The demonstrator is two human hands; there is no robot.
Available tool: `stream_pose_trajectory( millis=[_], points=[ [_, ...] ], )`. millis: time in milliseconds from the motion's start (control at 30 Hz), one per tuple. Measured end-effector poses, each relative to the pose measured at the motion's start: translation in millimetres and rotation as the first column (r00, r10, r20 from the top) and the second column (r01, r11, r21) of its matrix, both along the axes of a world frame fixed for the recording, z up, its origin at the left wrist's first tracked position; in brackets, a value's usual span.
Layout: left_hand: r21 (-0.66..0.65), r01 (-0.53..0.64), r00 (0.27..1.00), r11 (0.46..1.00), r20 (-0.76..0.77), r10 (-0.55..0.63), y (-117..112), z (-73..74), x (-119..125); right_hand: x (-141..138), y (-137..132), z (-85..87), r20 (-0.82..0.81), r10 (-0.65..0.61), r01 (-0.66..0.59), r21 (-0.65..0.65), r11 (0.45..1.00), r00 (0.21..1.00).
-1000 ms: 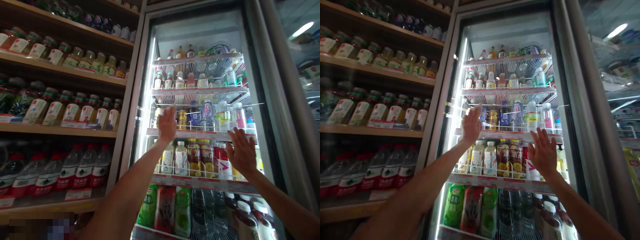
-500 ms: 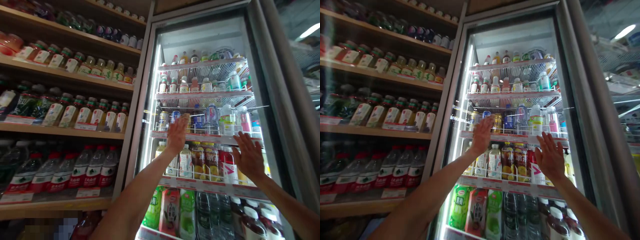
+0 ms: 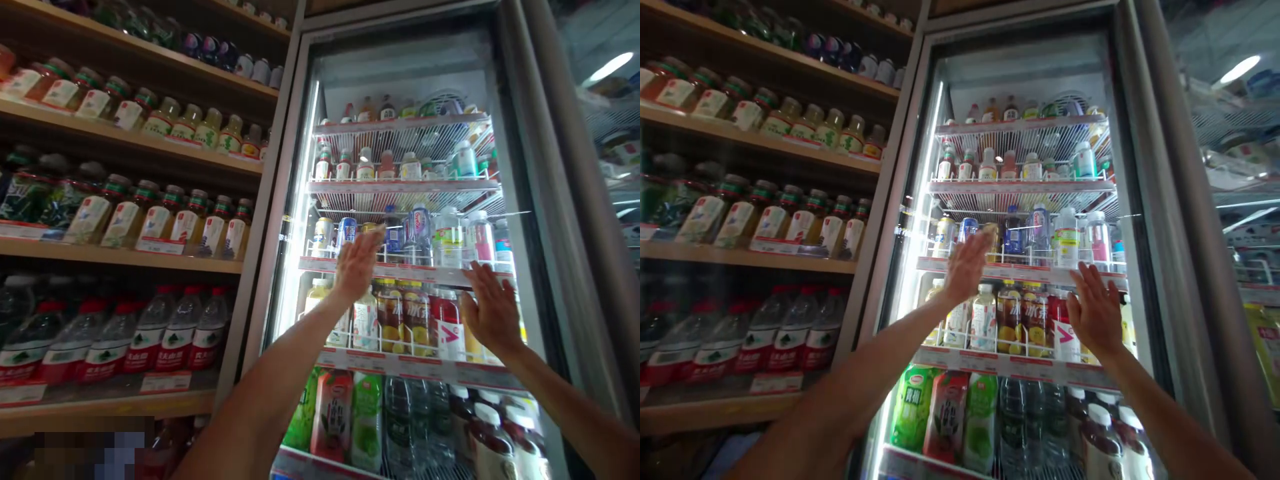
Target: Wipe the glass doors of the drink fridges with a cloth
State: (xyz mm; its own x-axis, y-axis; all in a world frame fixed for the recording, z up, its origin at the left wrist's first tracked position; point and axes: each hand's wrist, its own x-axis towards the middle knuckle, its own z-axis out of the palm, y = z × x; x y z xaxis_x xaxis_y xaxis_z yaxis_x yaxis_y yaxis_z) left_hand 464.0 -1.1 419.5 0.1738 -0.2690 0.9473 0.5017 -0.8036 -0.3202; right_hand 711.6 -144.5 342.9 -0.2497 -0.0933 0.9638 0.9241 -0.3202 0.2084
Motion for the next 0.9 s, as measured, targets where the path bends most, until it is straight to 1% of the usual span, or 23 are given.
stream_pose_trajectory(
  millis=[33, 100, 133, 167, 200, 267, 300, 333, 367, 400, 433, 500, 533, 567, 600, 633, 667, 700, 733, 767, 800, 867, 900],
  points=[
    [-0.076, 0.006, 0.991, 0.997, 0.131, 0.004, 4.0, 7.0, -8.7, -0.5, 0.0, 0.1, -0.012, -0.004, 0.004, -0.002, 1.0, 1.0],
    [-0.175, 0.039, 0.945, 0.984, 0.326, 0.021, 11.9, 20.8, -24.5, -2.4, 0.6, 0.1, -0.033, -0.014, 0.014, 0.011, 1.0, 0.999],
    [-0.192, 0.052, 0.926, 0.98, 0.376, 0.024, 13.5, 24.3, -27.1, -3.4, 0.9, 0.1, -0.038, -0.017, 0.018, 0.019, 1.0, 0.999],
    [-0.185, 0.053, 0.926, 0.981, 0.376, 0.021, 12.7, 24.5, -25.0, -4.2, 1.0, 0.1, -0.04, -0.018, 0.019, 0.022, 1.0, 0.999],
    [-0.154, 0.041, 0.945, 0.987, 0.326, 0.011, 9.7, 21.6, -18.9, -4.8, 0.9, 0.1, -0.042, -0.016, 0.017, 0.022, 1.0, 0.999],
    [-0.023, 0.008, 0.998, 1.0, 0.057, -0.006, 1.3, 10.9, -2.8, -5.1, -0.3, 0.2, -0.042, -0.005, 0.006, 0.014, 1.0, 0.999],
    [0.043, 0.003, 0.996, 0.999, -0.088, 0.001, -1.7, 6.6, 2.4, -5.0, -1.2, 0.2, -0.039, 0.0, 0.0, 0.005, 1.0, 0.999],
    [0.081, 0.003, 0.984, 0.997, -0.178, 0.011, -2.7, 4.8, 3.3, -4.9, -2.0, 0.3, -0.036, 0.003, -0.004, -0.003, 1.0, 0.999],
    [0.084, 0.001, 0.981, 0.996, -0.195, 0.015, -1.5, 6.2, -0.4, -4.9, -2.7, 0.3, -0.034, 0.005, -0.005, -0.008, 1.0, 0.999],
    [0.05, -0.006, 0.991, 0.999, -0.132, 0.012, 1.7, 10.5, -7.8, -5.0, -3.0, 0.4, -0.033, 0.004, -0.004, -0.006, 1.0, 0.999],
    [-0.018, -0.012, 1.0, 1.0, -0.001, 0.012, 5.9, 16.5, -17.0, -5.3, -3.0, 0.4, -0.036, 0.0, 0.0, -0.003, 1.0, 0.999],
    [-0.155, 0.005, 0.965, 0.988, 0.259, 0.036, 12.3, 26.6, -30.5, -6.0, -2.3, 0.4, -0.045, -0.01, 0.011, 0.008, 1.0, 0.999],
    [-0.185, 0.014, 0.949, 0.983, 0.312, 0.045, 12.4, 27.4, -31.0, -6.3, -1.9, 0.3, -0.048, -0.015, 0.015, 0.013, 1.0, 0.999],
    [-0.181, 0.014, 0.954, 0.983, 0.297, 0.041, 9.9, 24.4, -26.4, -6.5, -1.7, 0.3, -0.049, -0.016, 0.017, 0.018, 1.0, 0.999],
    [-0.143, 0.008, 0.975, 0.99, 0.219, 0.024, 5.1, 18.1, -17.7, -6.5, -1.6, 0.2, -0.05, -0.016, 0.017, 0.018, 1.0, 0.999],
    [-0.077, 0.004, 0.996, 0.997, 0.085, 0.002, -1.2, 9.6, -6.7, -6.4, -1.9, 0.2, -0.053, -0.013, 0.013, 0.013, 1.0, 0.999],
    [-0.001, 0.012, 0.997, 1.0, -0.074, -0.012, -7.5, 0.9, 3.9, -6.1, -2.3, 0.2, -0.055, -0.009, 0.009, 0.005, 1.0, 0.998],
    [0.064, 0.028, 0.974, 0.998, -0.226, -0.013, -12.5, -6.2, 11.9, -5.7, -2.8, 0.2, -0.057, -0.005, 0.005, -0.005, 1.0, 0.998],
    [0.105, 0.044, 0.944, 0.993, -0.331, -0.007, -15.3, -10.1, 15.4, -5.3, -3.2, 0.1, -0.056, -0.002, 0.001, -0.014, 1.0, 0.998],
    [0.115, 0.051, 0.932, 0.992, -0.363, -0.006, -15.2, -10.0, 13.8, -4.8, -3.4, 0.0, -0.055, 0.001, -0.002, -0.02, 1.0, 0.998],
    [0.093, 0.047, 0.949, 0.995, -0.316, -0.015, -12.4, -6.3, 7.8, -4.5, -3.2, -0.1, -0.054, 0.003, -0.004, -0.019, 1.0, 0.999],
    [-0.024, 0.034, 0.999, 0.999, -0.04, -0.035, -1.5, 6.5, -10.0, -4.1, -2.1, -0.2, -0.055, 0.007, -0.007, -0.004, 1.0, 0.998],
    [-0.082, 0.037, 0.996, 0.996, 0.089, -0.029, 4.2, 11.7, -17.5, -4.0, -1.4, -0.3, -0.057, 0.008, -0.007, 0.003, 1.0, 0.998]
  ],
)
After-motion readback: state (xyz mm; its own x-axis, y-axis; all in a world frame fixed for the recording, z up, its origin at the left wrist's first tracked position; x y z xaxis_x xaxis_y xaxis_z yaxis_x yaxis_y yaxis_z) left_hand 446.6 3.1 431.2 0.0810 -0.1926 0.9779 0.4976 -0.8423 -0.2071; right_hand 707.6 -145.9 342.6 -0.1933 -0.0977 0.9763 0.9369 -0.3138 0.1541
